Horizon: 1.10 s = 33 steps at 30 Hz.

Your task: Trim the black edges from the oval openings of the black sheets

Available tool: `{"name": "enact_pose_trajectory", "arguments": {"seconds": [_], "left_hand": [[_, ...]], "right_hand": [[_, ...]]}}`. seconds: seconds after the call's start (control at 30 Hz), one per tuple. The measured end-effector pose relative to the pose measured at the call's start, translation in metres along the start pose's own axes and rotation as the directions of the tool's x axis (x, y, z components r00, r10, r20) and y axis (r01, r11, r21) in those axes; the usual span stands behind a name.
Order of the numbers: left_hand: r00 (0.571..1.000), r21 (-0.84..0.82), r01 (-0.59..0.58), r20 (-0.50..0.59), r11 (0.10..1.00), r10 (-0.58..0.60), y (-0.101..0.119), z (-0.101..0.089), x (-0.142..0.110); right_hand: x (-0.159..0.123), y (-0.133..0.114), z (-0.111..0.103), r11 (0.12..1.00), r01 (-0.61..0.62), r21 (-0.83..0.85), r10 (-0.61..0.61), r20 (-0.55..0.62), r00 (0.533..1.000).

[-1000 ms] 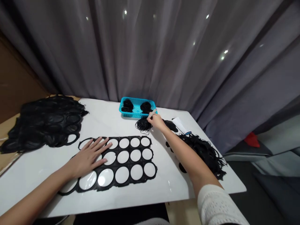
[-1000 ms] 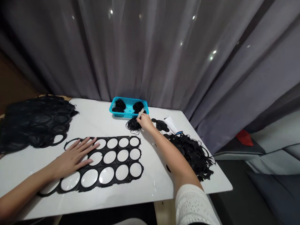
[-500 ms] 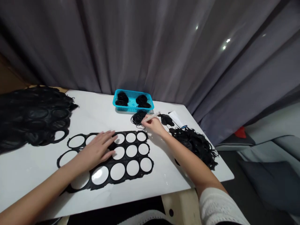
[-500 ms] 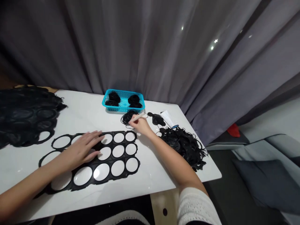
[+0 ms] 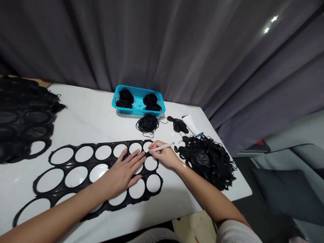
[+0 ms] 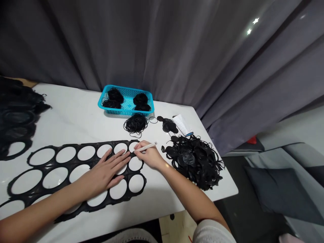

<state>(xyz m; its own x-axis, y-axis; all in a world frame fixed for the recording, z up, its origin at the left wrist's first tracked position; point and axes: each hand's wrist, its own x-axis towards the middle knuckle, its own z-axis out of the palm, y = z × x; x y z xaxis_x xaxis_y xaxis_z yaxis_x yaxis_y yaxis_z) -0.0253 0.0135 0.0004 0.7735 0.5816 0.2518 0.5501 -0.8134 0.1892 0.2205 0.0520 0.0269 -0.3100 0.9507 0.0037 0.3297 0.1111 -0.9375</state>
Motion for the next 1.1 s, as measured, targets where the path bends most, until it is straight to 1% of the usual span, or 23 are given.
{"name": "enact_pose_trajectory", "arguments": {"seconds": [0.13, 0.2, 0.27, 0.33, 0.4, 0.43, 0.47, 0.5, 0.53, 0.57, 0.6, 0.63, 0.67, 0.7, 0.73, 0.77, 0.83, 0.9, 0.93, 0.97, 1.03, 1.1], "left_hand": [[1.000, -0.005, -0.002, 0.000, 1.000, 0.002, 0.000, -0.001, 0.002], [1.000, -0.005, -0.005, -0.006, 1.000, 0.005, 0.001, -0.001, 0.003], [1.000, -0.010, -0.006, -0.010, 1.000, 0.006, 0.000, -0.001, 0.003], [1.000, -0.022, -0.005, -0.010, 1.000, 0.004, 0.000, -0.001, 0.003], [1.000, -0.032, -0.004, 0.000, 0.999, 0.004, -0.001, -0.001, 0.003], [1.000, -0.033, -0.003, 0.007, 0.999, 0.003, -0.001, -0.001, 0.003], [1.000, -0.030, -0.001, 0.016, 1.000, 0.001, -0.001, -0.001, 0.002], [1.000, -0.026, 0.001, 0.024, 1.000, 0.000, -0.002, -0.001, 0.002], [1.000, -0.020, 0.002, 0.028, 1.000, -0.001, -0.002, -0.001, 0.002], [1.000, -0.016, 0.003, 0.030, 1.000, -0.002, -0.003, -0.001, 0.002], [1.000, -0.015, 0.003, 0.029, 1.000, -0.003, -0.003, -0.001, 0.001], [1.000, -0.017, 0.003, 0.028, 1.000, -0.003, -0.004, -0.001, 0.001], [1.000, -0.020, 0.002, 0.027, 1.000, -0.001, -0.004, -0.001, 0.001], [1.000, -0.024, -0.002, 0.025, 1.000, 0.003, -0.004, -0.002, 0.001], [1.000, -0.031, -0.005, 0.020, 1.000, 0.006, -0.005, -0.003, 0.002], [1.000, -0.040, -0.009, 0.014, 0.999, 0.010, -0.005, -0.004, 0.002], [1.000, -0.068, -0.014, 0.003, 0.998, 0.014, -0.004, -0.008, 0.003], [0.999, -0.102, -0.040, 0.012, 0.994, 0.042, -0.003, -0.012, 0.003], [0.997, -0.117, -0.066, 0.025, 0.991, 0.069, -0.003, -0.014, 0.002], [0.994, -0.127, -0.095, 0.037, 0.987, 0.100, -0.002, -0.015, 0.001], [0.989, -0.129, -0.136, 0.047, 0.982, 0.143, 0.000, -0.015, -0.003], [0.988, -0.122, -0.144, 0.042, 0.982, 0.150, 0.000, -0.013, -0.006]], "right_hand": [[-0.001, 0.001, -0.001, 0.998, 0.052, -0.041, -0.052, 0.003, 0.999], [-0.003, 0.000, -0.001, 0.989, 0.106, -0.103, -0.105, 0.016, 0.994], [-0.006, -0.003, 0.001, 0.959, 0.192, -0.209, -0.184, 0.058, 0.981], [-0.010, -0.006, 0.005, 0.880, 0.303, -0.367, -0.263, 0.155, 0.952], [-0.011, -0.008, 0.006, 0.745, 0.394, -0.538, -0.295, 0.263, 0.918], [-0.009, -0.008, 0.003, 0.678, 0.412, -0.609, -0.295, 0.288, 0.911], [-0.005, -0.007, -0.002, 0.627, 0.399, -0.669, -0.294, 0.272, 0.916], [0.000, -0.006, -0.010, 0.597, 0.348, -0.723, -0.296, 0.204, 0.933], [0.006, -0.004, -0.022, 0.586, 0.258, -0.768, -0.300, 0.090, 0.950], [0.012, -0.002, -0.036, 0.595, 0.138, -0.792, -0.302, -0.061, 0.951], [0.018, 0.000, -0.051, 0.606, -0.015, -0.796, -0.290, -0.238, 0.927], [0.023, 0.002, -0.065, 0.625, -0.144, -0.768, -0.265, -0.381, 0.886], [0.026, 0.003, -0.079, 0.662, -0.225, -0.715, -0.242, -0.487, 0.839], [0.027, 0.003, -0.088, 0.702, -0.259, -0.663, -0.216, -0.545, 0.810], [0.026, 0.002, -0.094, 0.741, -0.263, -0.618, -0.189, -0.568, 0.801], [0.022, 0.001, -0.095, 0.787, -0.240, -0.569, -0.157, -0.560, 0.814], [0.007, -0.004, -0.082, 0.882, -0.176, -0.437, -0.065, -0.483, 0.873], [-0.012, -0.011, -0.057, 0.959, -0.146, -0.242, 0.051, -0.359, 0.932], [-0.023, -0.014, -0.042, 0.977, -0.151, -0.147, 0.103, -0.292, 0.951], [-0.032, -0.017, -0.028, 0.984, -0.155, -0.084, 0.133, -0.225, 0.965], [-0.050, -0.020, -0.004, 0.987, -0.159, -0.016, 0.156, -0.125, 0.980], [-0.062, -0.021, 0.013, 0.987, -0.160, 0.000, 0.159, -0.074, 0.984]]}}
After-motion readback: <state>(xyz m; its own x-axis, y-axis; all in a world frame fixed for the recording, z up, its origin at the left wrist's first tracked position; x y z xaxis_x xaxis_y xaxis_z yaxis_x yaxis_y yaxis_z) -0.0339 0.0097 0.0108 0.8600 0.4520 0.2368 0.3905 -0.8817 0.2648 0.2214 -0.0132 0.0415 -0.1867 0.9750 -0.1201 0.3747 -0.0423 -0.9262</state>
